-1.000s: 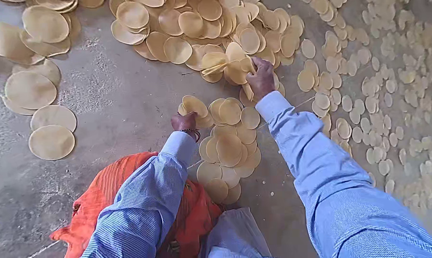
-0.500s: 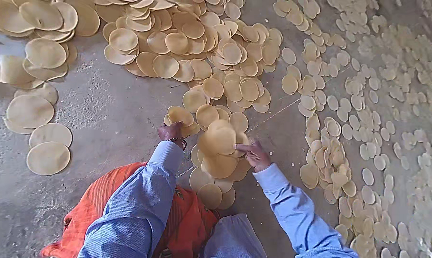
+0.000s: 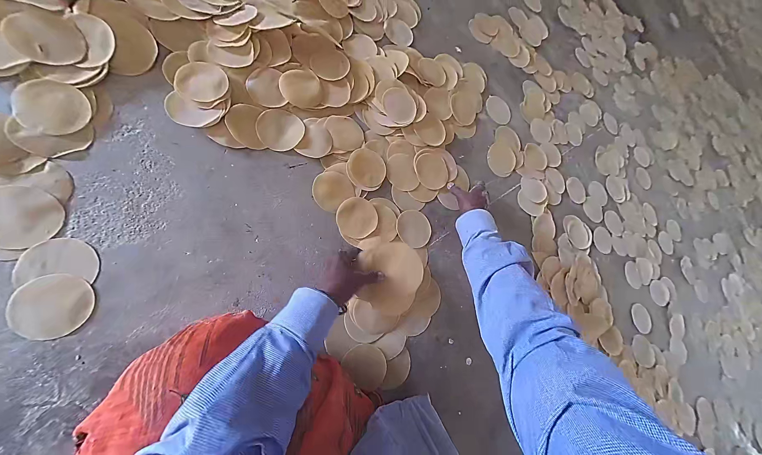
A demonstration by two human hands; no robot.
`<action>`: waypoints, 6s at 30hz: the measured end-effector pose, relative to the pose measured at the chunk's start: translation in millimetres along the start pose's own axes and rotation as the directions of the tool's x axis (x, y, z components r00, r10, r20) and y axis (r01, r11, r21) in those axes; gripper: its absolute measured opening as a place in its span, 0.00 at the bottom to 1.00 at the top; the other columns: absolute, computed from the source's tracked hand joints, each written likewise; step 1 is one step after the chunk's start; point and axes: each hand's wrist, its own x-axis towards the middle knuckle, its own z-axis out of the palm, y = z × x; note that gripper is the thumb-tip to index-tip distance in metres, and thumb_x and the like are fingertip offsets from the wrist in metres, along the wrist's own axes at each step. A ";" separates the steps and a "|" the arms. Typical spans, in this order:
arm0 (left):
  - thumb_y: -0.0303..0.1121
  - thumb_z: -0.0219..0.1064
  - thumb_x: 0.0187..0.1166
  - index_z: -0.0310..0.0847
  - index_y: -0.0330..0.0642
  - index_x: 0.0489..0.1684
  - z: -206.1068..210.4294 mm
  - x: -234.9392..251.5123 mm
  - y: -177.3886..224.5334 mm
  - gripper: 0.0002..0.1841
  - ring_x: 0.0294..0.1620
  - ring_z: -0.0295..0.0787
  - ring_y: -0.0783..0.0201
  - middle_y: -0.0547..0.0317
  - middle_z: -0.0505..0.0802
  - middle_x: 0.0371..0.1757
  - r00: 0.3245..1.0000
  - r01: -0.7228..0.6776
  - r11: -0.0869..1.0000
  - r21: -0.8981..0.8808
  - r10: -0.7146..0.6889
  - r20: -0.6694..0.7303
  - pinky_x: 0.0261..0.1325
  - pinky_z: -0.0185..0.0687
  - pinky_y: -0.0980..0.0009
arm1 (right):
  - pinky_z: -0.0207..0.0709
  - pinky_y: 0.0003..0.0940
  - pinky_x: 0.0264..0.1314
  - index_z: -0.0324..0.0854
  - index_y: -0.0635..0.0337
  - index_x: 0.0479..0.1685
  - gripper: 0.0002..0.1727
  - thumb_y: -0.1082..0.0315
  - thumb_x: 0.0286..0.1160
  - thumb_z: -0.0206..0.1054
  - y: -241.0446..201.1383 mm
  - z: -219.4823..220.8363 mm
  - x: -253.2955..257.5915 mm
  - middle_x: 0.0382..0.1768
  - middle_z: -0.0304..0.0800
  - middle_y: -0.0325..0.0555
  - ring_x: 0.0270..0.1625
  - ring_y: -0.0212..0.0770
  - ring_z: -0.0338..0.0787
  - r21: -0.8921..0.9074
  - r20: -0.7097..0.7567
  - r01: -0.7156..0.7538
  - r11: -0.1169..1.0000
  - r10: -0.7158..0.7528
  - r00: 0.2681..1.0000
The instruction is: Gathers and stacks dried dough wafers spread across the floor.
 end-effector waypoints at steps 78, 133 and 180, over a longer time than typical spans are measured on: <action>0.33 0.79 0.68 0.86 0.35 0.64 -51.3 17.4 -7.8 0.24 0.85 0.66 0.32 0.33 0.79 0.79 0.955 0.295 0.482 0.825 -0.122 -0.270 0.77 0.69 0.33 | 0.75 0.64 0.69 0.86 0.61 0.56 0.32 0.52 0.55 0.88 -120.3 68.0 -159.3 0.54 0.91 0.58 0.63 0.60 0.88 -0.215 0.797 0.935 0.283 -0.502 0.335; 0.25 0.68 0.80 0.72 0.24 0.73 53.7 -111.8 -42.6 0.24 0.69 0.81 0.32 0.23 0.82 0.68 0.848 0.415 0.909 -0.044 -0.404 -0.342 0.69 0.76 0.37 | 0.81 0.54 0.61 0.84 0.68 0.55 0.23 0.69 0.61 0.84 119.1 -35.6 -357.2 0.48 0.90 0.60 0.53 0.52 0.89 0.347 0.505 0.185 0.919 -0.350 0.789; 0.44 0.87 0.57 0.80 0.31 0.60 27.6 -15.0 -19.8 0.35 0.69 0.83 0.36 0.31 0.87 0.63 0.929 0.297 0.847 0.442 -0.149 -0.340 0.68 0.80 0.37 | 0.72 0.47 0.80 0.84 0.64 0.69 0.26 0.54 0.88 0.55 133.3 72.9 -202.1 0.68 0.88 0.56 0.73 0.54 0.84 0.239 -0.266 0.695 0.678 -0.643 0.718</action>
